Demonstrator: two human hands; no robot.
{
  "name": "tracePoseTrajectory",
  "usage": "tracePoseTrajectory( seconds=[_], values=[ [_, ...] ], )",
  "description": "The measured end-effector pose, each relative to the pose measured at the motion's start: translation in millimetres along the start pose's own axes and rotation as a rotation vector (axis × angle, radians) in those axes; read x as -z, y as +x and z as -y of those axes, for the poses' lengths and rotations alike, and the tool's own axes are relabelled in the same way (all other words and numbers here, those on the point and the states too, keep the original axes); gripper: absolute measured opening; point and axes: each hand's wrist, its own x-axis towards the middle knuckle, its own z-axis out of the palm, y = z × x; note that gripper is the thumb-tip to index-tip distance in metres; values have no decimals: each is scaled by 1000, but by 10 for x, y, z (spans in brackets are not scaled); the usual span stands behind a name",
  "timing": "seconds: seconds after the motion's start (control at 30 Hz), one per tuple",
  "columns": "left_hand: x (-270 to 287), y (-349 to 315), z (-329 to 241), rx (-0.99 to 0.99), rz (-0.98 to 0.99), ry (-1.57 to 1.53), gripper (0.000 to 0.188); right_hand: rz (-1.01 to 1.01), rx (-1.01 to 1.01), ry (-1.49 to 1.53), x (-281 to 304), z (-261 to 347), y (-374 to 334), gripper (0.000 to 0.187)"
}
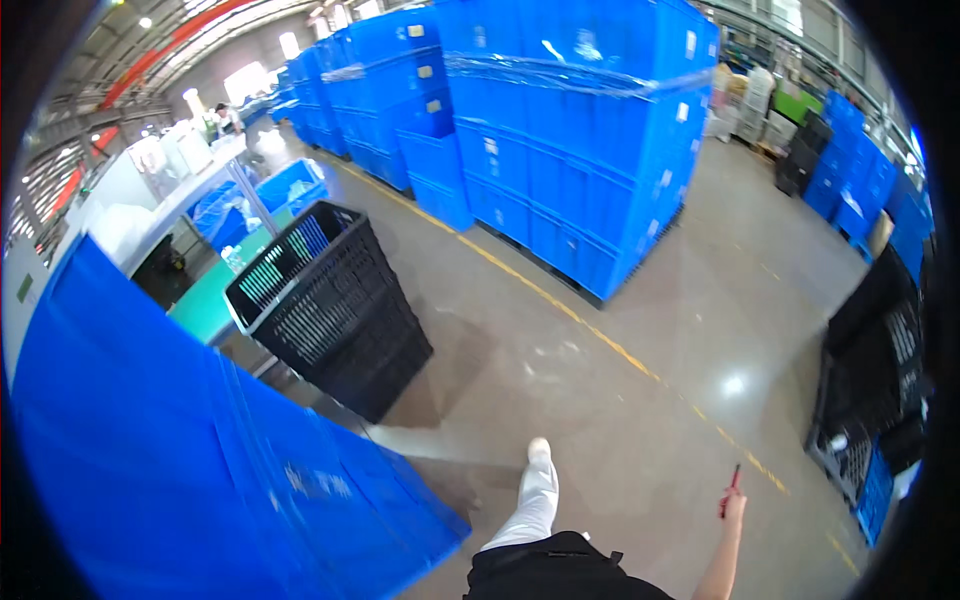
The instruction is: The person assembles small black plastic components by hand at a factory workstation, using nippers to trim excess plastic.
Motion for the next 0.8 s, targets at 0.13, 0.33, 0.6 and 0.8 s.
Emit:
tracePoseTrajectory(
  seconds=[0.13,0.33,0.6,0.8],
  values=[
    [822,1686,-662,17,-65,241,24,45,35,294,-1710,1049,1177,16],
    [3240,4434,-1971,261,-430,-921,25,153,-226,183,-4216,1916,1865,14],
    [5302,7219,-2576,239,-550,-1068,29,641,-278,4,-8827,4375,3584,7],
    [5933,8128,-2293,507,-738,-998,32,1048,-339,-371,-12315,6089,3711,4]
  ],
)
